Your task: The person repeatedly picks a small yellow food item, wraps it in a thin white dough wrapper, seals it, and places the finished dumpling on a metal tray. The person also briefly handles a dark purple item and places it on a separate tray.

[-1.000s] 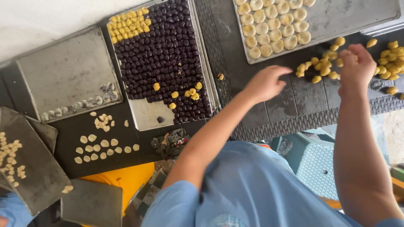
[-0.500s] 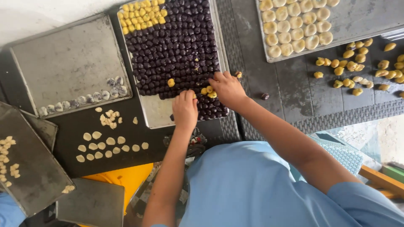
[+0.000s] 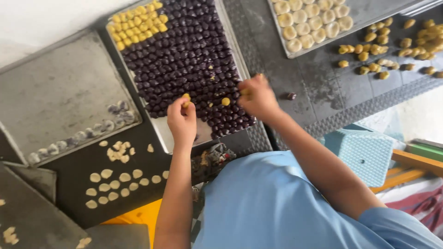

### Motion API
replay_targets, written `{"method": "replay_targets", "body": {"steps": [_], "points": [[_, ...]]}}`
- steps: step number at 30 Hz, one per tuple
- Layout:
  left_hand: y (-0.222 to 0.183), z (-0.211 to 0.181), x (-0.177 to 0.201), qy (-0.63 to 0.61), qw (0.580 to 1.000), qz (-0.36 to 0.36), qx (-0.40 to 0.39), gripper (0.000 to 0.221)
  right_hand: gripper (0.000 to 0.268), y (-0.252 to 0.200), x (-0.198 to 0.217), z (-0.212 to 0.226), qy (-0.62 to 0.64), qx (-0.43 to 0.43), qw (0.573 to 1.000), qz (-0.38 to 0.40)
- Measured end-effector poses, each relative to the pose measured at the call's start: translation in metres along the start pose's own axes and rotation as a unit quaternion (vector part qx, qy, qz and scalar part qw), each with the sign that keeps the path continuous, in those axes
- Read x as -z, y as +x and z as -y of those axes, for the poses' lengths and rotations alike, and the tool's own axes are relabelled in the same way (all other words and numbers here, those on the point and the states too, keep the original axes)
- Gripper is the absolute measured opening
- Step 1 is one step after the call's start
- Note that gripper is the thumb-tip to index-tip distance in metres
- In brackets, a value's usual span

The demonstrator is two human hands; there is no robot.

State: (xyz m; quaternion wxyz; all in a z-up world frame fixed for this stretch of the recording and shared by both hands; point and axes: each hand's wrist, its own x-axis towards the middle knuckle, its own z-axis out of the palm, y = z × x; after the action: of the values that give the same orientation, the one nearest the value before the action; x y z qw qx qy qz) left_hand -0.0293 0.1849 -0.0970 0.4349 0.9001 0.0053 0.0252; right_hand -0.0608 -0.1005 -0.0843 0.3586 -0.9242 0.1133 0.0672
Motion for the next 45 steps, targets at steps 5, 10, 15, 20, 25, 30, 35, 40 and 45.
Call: {"method": "replay_targets", "body": {"steps": [5, 10, 15, 20, 25, 30, 35, 40, 45], "points": [[0.022, 0.010, 0.002, 0.043, 0.998, 0.007, -0.048, 0.035, 0.022, -0.021, 0.049, -0.104, -0.061, -0.131, 0.986, -0.085], [0.024, 0.010, -0.010, 0.093, 0.994, 0.019, -0.063, 0.034, 0.059, -0.046, 0.053, -0.133, -0.090, -0.183, 0.979, -0.007], [0.029, -0.018, -0.002, -0.050, 0.995, -0.035, 0.084, 0.021, 0.018, -0.023, 0.028, -0.138, -0.086, -0.096, 0.991, -0.042], [-0.020, -0.050, -0.059, 0.031, 0.996, 0.034, -0.071, 0.030, 0.039, 0.029, 0.009, -0.102, -0.100, 0.106, 0.986, -0.079], [-0.044, -0.055, -0.109, 0.107, 0.974, 0.011, -0.200, 0.042, 0.033, 0.044, 0.011, -0.145, -0.089, 0.166, 0.979, -0.078], [-0.049, -0.054, -0.107, 0.154, 0.987, 0.046, 0.015, 0.041, 0.028, 0.026, 0.094, -0.157, 0.357, -0.156, 0.921, -0.013], [-0.051, -0.056, -0.117, 0.179, 0.984, 0.018, -0.002, 0.038, 0.034, -0.003, 0.224, -0.253, 0.283, -0.219, 0.917, -0.177], [-0.056, -0.129, -0.135, 0.068, 0.982, -0.025, 0.173, 0.032, 0.063, -0.012, 0.303, -0.331, 0.353, -0.250, 0.871, -0.235], [-0.069, -0.286, -0.223, -0.249, 0.919, 0.184, 0.245, 0.033, 0.027, -0.017, 0.309, -0.314, 0.367, -0.251, 0.835, -0.325]]}}
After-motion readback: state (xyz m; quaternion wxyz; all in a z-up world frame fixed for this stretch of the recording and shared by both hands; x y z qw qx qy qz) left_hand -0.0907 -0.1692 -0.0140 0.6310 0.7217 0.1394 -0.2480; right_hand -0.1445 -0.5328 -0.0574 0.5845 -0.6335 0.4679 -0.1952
